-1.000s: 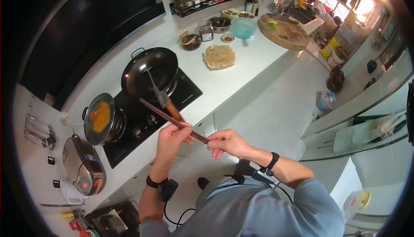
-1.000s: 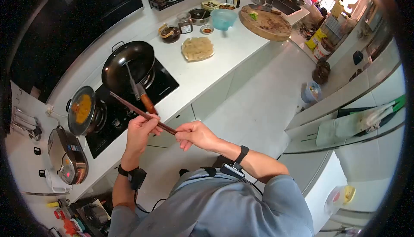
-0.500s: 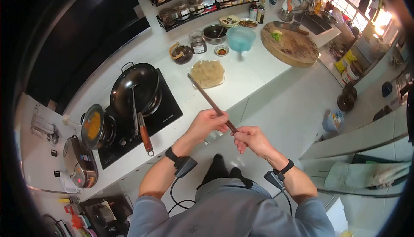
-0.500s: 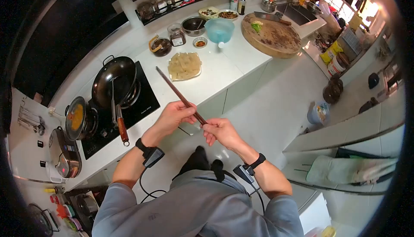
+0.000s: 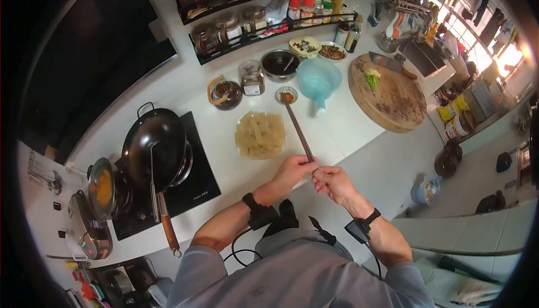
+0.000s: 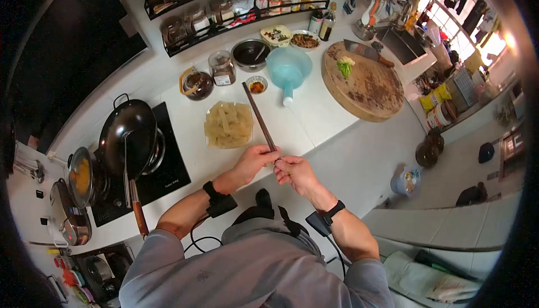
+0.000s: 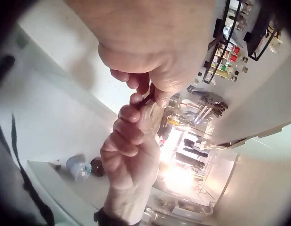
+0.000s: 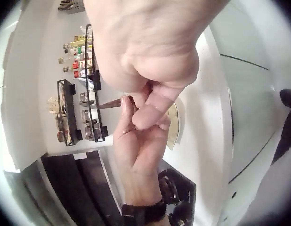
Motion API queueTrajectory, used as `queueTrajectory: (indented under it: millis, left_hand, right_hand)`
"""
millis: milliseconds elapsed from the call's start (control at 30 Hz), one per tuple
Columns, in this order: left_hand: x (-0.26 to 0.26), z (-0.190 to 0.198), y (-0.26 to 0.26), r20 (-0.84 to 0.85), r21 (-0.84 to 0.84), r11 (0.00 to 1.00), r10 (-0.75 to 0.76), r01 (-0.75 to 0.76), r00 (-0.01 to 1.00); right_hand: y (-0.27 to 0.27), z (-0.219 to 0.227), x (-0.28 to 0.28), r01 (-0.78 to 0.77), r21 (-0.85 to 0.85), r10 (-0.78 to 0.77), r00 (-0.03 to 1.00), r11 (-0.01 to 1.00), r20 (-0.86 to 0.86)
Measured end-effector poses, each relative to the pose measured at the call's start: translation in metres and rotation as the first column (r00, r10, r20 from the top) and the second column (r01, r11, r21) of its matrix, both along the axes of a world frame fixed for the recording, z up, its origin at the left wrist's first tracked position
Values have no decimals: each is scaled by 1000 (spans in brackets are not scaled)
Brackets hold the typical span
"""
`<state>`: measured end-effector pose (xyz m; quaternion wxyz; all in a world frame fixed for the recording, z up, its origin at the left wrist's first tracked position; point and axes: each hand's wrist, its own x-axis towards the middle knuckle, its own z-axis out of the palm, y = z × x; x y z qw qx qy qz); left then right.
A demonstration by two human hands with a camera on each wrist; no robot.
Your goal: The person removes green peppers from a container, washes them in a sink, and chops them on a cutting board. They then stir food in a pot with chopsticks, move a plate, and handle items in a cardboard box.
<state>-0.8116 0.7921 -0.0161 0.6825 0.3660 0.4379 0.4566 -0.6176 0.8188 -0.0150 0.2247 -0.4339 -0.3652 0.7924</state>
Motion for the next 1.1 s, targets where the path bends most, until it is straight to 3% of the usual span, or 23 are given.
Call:
queueTrajectory:
  millis: [133, 200, 267, 367, 433, 567, 700, 900, 1100]
  left_hand:
    - [-10, -21, 46, 7, -8, 1000, 18, -18, 1000]
    - [-27, -25, 75, -119, 3, 998, 55, -55, 991]
    - [-46, -26, 106, -136, 10, 997, 76, -75, 988]
    - [-82, -23, 152, -81, -45, 996, 79, -83, 994]
    - [-105, -25, 183, -126, -116, 992, 30, -44, 992]
    - [-130, -20, 232, -145, -143, 983, 97, -118, 985]
    - [-158, -41, 286, -224, -178, 977, 76, -118, 972]
    - [-180, -79, 348, -158, -256, 955, 109, -148, 981]
    - [-183, -103, 365, -41, -321, 928, 184, -187, 982]
  right_hand:
    - [49, -6, -23, 6, 2, -6, 998, 1000, -58]
    - [75, -2, -36, -11, 31, 14, 996, 999, -83]
    - [102, 14, -48, -153, 94, 140, 982, 984, 125]
    - [145, 27, -53, -251, 164, 224, 960, 954, 171]
    - [179, 30, -53, -295, 199, 259, 948, 935, 187]
    - [252, 49, -59, -379, 273, 329, 920, 884, 211]
    - [318, 54, -63, -409, 340, 347, 909, 847, 231]
    - [367, 41, -42, -474, 339, 419, 879, 813, 227]
    - [404, 13, -33, -529, 270, 454, 841, 805, 295]
